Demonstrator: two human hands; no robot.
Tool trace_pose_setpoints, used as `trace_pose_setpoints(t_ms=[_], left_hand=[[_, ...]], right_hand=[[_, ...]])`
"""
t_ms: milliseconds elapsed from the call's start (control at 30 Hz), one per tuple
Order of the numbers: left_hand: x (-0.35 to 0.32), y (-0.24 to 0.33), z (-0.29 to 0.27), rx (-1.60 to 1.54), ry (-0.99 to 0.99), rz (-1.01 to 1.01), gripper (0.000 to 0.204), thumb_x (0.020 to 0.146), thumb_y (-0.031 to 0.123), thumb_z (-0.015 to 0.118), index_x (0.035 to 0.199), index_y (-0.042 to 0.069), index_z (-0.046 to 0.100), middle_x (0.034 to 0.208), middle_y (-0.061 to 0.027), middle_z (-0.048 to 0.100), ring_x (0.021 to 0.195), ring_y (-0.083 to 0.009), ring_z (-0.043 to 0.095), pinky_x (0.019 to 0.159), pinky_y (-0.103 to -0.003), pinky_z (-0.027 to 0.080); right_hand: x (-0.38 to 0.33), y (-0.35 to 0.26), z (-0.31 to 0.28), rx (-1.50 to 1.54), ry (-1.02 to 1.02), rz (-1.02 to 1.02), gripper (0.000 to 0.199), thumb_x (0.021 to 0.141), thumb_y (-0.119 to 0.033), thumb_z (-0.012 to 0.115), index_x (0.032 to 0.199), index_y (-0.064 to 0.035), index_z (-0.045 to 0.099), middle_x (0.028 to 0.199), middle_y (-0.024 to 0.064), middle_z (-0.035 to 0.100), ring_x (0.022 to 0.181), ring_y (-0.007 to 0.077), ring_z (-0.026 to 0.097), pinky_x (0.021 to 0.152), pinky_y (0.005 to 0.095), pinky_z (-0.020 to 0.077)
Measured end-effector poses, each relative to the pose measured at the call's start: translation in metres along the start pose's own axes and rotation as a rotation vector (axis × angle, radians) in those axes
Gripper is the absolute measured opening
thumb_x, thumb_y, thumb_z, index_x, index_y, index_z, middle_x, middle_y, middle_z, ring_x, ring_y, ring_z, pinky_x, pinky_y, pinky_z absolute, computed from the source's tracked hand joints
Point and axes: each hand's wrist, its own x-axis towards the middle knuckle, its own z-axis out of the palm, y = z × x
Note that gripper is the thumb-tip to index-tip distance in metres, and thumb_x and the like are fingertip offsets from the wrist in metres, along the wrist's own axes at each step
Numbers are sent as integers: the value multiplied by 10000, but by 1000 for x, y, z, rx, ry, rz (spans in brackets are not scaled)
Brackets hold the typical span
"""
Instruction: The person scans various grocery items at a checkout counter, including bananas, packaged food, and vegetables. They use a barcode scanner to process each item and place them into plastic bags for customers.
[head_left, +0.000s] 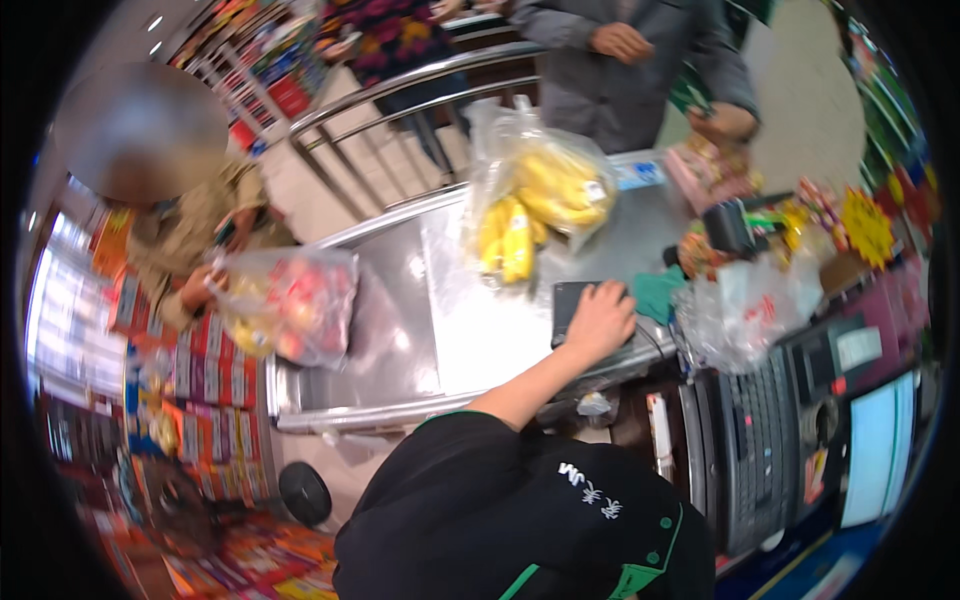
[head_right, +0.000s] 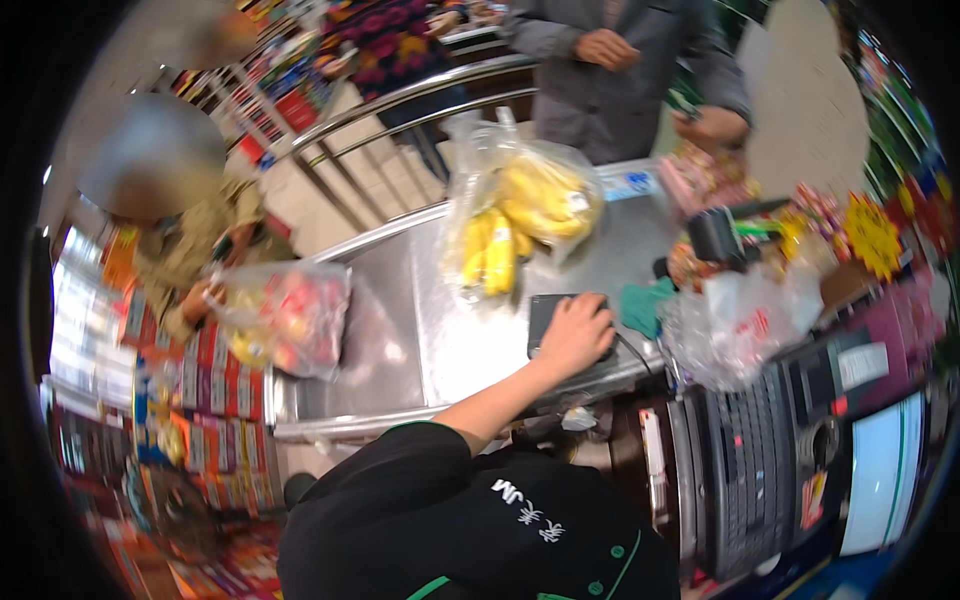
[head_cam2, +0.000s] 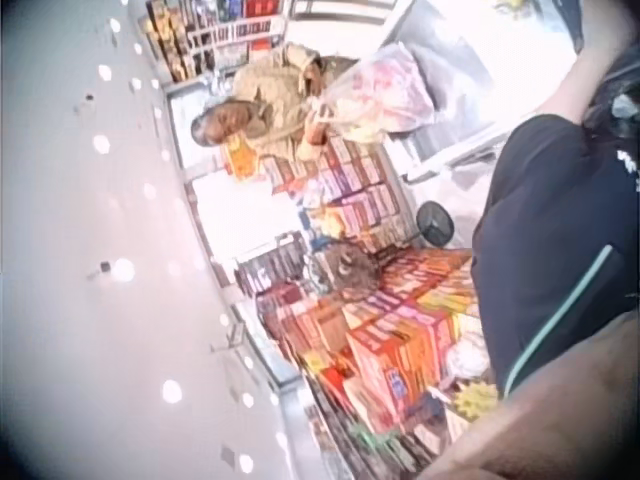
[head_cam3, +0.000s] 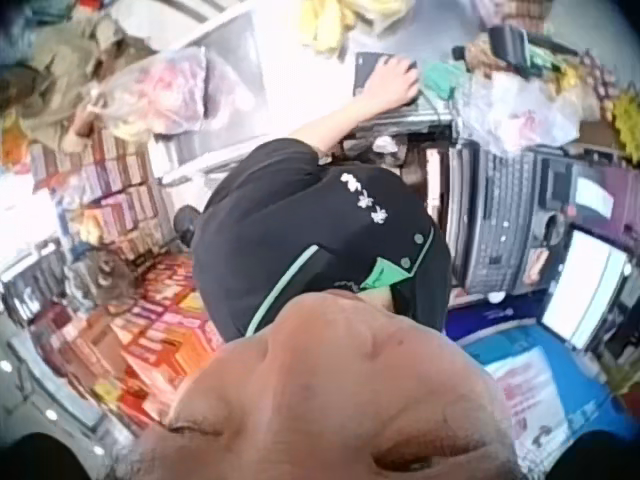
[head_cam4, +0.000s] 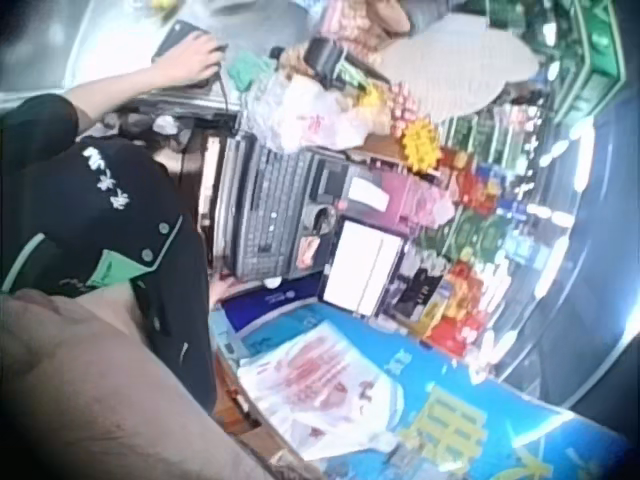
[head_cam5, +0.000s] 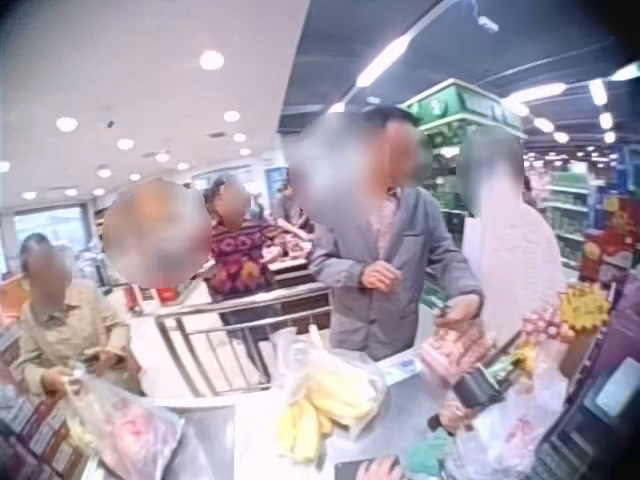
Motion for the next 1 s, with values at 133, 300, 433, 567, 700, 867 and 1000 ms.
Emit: trace_pose_setpoints(t_ms=[133, 300, 433, 567, 700, 867, 1000], left_hand=[[-2, -2, 10, 33, 46, 9, 226, 807, 231, 604, 970, 74, 596, 1146, -136, 526, 1155, -300, 473, 952, -448, 364], [-4, -3, 4, 19, 39, -36, 222, 805, 231, 605, 956, 68, 598, 1142, -139, 532, 1166, -308, 470, 957, -468, 367], [-7, -3, 3, 43, 32, -42, 233, 806, 242, 600, 950, 59, 596, 1146, -143, 537, 1167, -302, 469, 950, -461, 372], [-9, -4, 4, 51, 59, -28, 242, 796, 253, 603, 943, 60, 595, 1146, -137, 534, 1139, -288, 474, 927, -438, 374], [-9, -7, 13, 55, 87, -12, 228, 792, 259, 606, 922, 71, 597, 1119, -124, 529, 1114, -276, 480, 911, -419, 372], [-8, -7, 12, 32, 47, -23, 223, 794, 261, 604, 927, 81, 605, 1108, -116, 530, 1108, -261, 482, 901, -401, 369], [-10, -8, 17, 33, 95, -6, 228, 791, 263, 608, 933, 86, 610, 1113, -112, 529, 1107, -258, 481, 898, -397, 367]], right_hand=[[33, -82, 103, -24, -487, -299, 358, 792, -232, 661, 1086, -37, 599, 961, 223, 647, 940, 383, 617, 794, 436, 481], [51, -139, 159, -107, -663, -477, 360, 790, -236, 664, 1083, -36, 601, 956, 220, 649, 935, 377, 620, 793, 432, 482], [67, -149, 171, -142, -646, -485, 363, 788, -239, 666, 1081, -35, 602, 951, 217, 650, 931, 373, 622, 791, 429, 483], [79, -146, 174, -164, -638, -485, 365, 786, -242, 668, 1079, -34, 603, 947, 214, 652, 927, 368, 625, 790, 426, 484], [88, -148, 177, -187, -644, -483, 367, 784, -245, 669, 1076, -33, 604, 943, 212, 653, 924, 363, 627, 788, 423, 485], [97, -149, 180, -199, -660, -490, 370, 782, -249, 672, 1074, -32, 605, 938, 208, 655, 919, 358, 630, 786, 420, 486], [100, -151, 183, -206, -683, -494, 373, 780, -253, 674, 1072, -31, 606, 934, 206, 657, 915, 353, 632, 785, 417, 487]])
